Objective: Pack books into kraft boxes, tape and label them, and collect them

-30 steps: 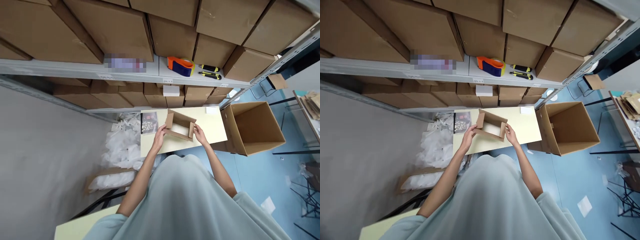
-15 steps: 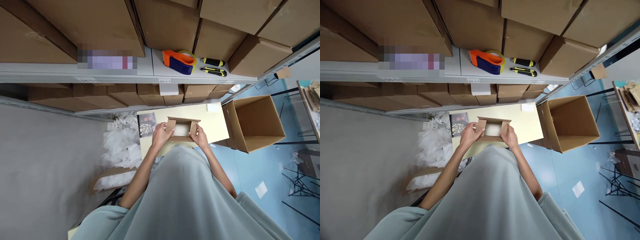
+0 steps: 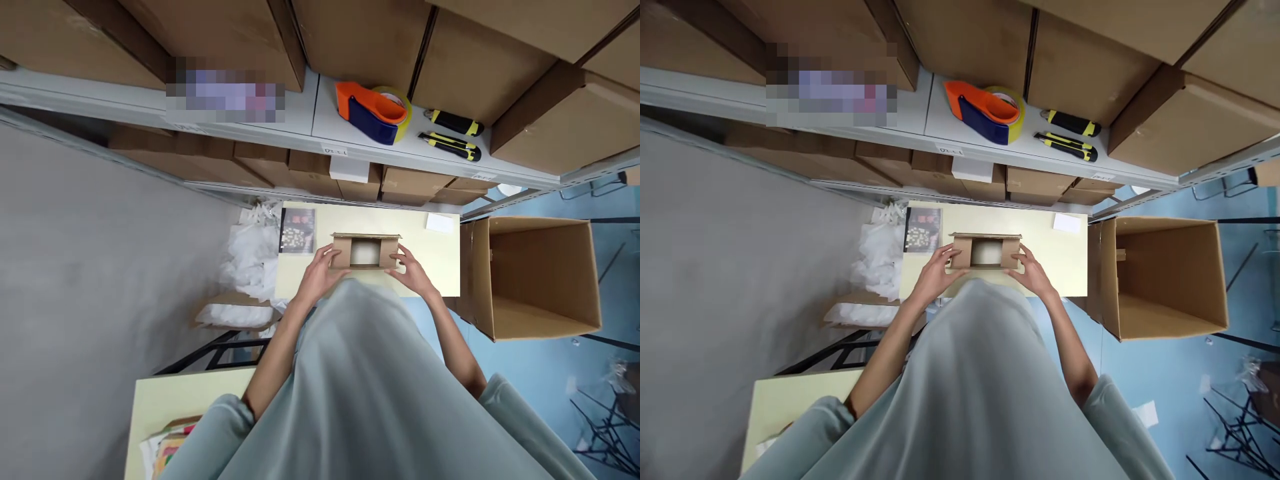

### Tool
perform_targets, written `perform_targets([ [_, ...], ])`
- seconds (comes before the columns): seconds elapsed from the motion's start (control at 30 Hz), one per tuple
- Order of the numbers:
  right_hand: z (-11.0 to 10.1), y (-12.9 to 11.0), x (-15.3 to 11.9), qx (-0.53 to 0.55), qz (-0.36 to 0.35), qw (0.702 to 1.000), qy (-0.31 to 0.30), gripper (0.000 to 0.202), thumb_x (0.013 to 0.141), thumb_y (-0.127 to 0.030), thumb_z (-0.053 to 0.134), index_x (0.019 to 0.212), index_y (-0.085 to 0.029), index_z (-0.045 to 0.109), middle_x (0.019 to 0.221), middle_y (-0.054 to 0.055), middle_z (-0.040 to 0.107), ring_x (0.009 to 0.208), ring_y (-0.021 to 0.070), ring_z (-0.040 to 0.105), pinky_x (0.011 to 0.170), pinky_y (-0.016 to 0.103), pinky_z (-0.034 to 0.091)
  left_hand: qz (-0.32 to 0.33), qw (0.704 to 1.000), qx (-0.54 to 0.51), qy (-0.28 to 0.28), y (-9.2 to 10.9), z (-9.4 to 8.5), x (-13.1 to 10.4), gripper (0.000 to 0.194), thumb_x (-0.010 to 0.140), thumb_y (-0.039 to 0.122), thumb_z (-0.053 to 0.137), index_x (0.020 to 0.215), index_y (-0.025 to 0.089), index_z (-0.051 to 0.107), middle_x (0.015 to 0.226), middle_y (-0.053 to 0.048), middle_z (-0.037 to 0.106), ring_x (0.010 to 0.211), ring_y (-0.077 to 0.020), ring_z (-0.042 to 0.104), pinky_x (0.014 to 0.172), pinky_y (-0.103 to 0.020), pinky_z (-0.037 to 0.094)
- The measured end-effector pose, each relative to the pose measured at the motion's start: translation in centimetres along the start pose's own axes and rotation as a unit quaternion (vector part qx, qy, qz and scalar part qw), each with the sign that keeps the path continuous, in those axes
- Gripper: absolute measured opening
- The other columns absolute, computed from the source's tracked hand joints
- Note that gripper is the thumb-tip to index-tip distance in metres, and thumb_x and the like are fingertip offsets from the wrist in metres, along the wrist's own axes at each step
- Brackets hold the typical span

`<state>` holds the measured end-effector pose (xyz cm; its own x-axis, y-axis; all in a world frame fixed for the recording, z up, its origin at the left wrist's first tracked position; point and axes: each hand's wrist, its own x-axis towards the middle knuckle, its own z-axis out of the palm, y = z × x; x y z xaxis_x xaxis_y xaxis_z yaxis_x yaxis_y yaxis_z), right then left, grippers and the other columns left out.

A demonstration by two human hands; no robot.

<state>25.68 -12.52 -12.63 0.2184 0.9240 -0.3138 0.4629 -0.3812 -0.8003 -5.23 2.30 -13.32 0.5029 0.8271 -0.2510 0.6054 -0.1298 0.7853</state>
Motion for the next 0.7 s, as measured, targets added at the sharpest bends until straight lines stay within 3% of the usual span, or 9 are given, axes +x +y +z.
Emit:
perform_targets([
  [0.07,-0.5,0.1,0.9,0.012,0.022,0.999,0.042,0.053,0.105,-0.056,0.068,0.148,-0.025,0.068,0.155,0.017,0.068,0.113,0.0306,0.081,0.102,0.051,0.068,-0.03,0.999,0.004,0.027,0.6,-0.3,0.8,0.073,0.095,0.051,0.083,0.159,0.025,0.057,0.142,-0.013,0.072,0.106,-0.0295,0.079,0.1,-0.043,0.063],
  [0.13,-0.8,-0.1,1.7,0.012,0.029,0.997,0.07,0.062,0.106,-0.049,0.066,0.162,-0.026,0.054,0.139,0.014,0.076,0.097,0.0281,0.082,0.094,0.049,0.068,-0.023,0.999,0.026,0.028,1.2,-0.6,1.7,0.071,0.1,0.043,0.077,0.165,0.026,0.052,0.13,-0.01,0.076,0.089,-0.0248,0.078,0.091,-0.039,0.063],
  [0.2,-1.0,-0.3,2.4,-0.01,0.008,0.998,0.069,0.064,0.106,-0.045,0.065,0.166,-0.029,0.05,0.138,0.012,0.075,0.094,0.0269,0.082,0.093,0.047,0.068,0.009,0.998,0.064,0.016,1.5,-0.8,2.4,0.052,0.104,0.038,0.07,0.154,0.028,0.065,0.128,-0.009,0.075,0.087,-0.0234,0.076,0.091,-0.037,0.062],
  [0.3,-0.8,-0.2,2.5,-0.068,-0.02,0.996,0.049,0.043,0.109,-0.047,0.06,0.148,-0.03,0.068,0.148,0.013,0.069,0.099,0.0272,0.081,0.091,0.044,0.067,0.038,0.996,0.084,0.008,1.6,-0.7,2.8,0.032,0.106,0.041,0.065,0.131,0.028,0.081,0.132,-0.011,0.073,0.09,-0.0242,0.075,0.092,-0.037,0.062],
  [0.37,-0.4,0.1,2.3,-0.083,-0.018,0.995,0.043,0.039,0.109,-0.051,0.06,0.14,-0.031,0.071,0.154,0.012,0.066,0.098,0.0267,0.081,0.089,0.043,0.068,0.042,0.997,0.063,0.017,1.4,-0.4,2.9,0.031,0.106,0.044,0.065,0.126,0.028,0.082,0.133,-0.011,0.073,0.093,-0.0246,0.075,0.092,-0.037,0.062],
  [0.5,0.4,0.7,2.5,-0.048,-0.017,0.997,0.051,0.04,0.11,-0.053,0.058,0.145,-0.035,0.066,0.156,0.007,0.068,0.099,0.0258,0.081,0.089,0.042,0.068,0.029,0.998,0.022,0.058,1.1,0.6,3.4,0.032,0.107,0.048,0.061,0.117,0.028,0.084,0.124,-0.01,0.075,0.089,-0.0239,0.075,0.088,-0.036,0.061],
  [0.7,-0.7,-0.2,4.7,-0.04,0.001,0.998,0.056,0.038,0.109,-0.053,0.057,0.141,-0.035,0.065,0.125,0.003,0.083,0.101,0.0308,0.084,0.094,0.043,0.065,0.019,0.997,0.023,0.07,1.3,0.7,5.5,0.029,0.105,0.043,0.064,0.117,0.025,0.083,0.119,-0.01,0.075,0.084,-0.0233,0.073,0.089,-0.037,0.06],
])
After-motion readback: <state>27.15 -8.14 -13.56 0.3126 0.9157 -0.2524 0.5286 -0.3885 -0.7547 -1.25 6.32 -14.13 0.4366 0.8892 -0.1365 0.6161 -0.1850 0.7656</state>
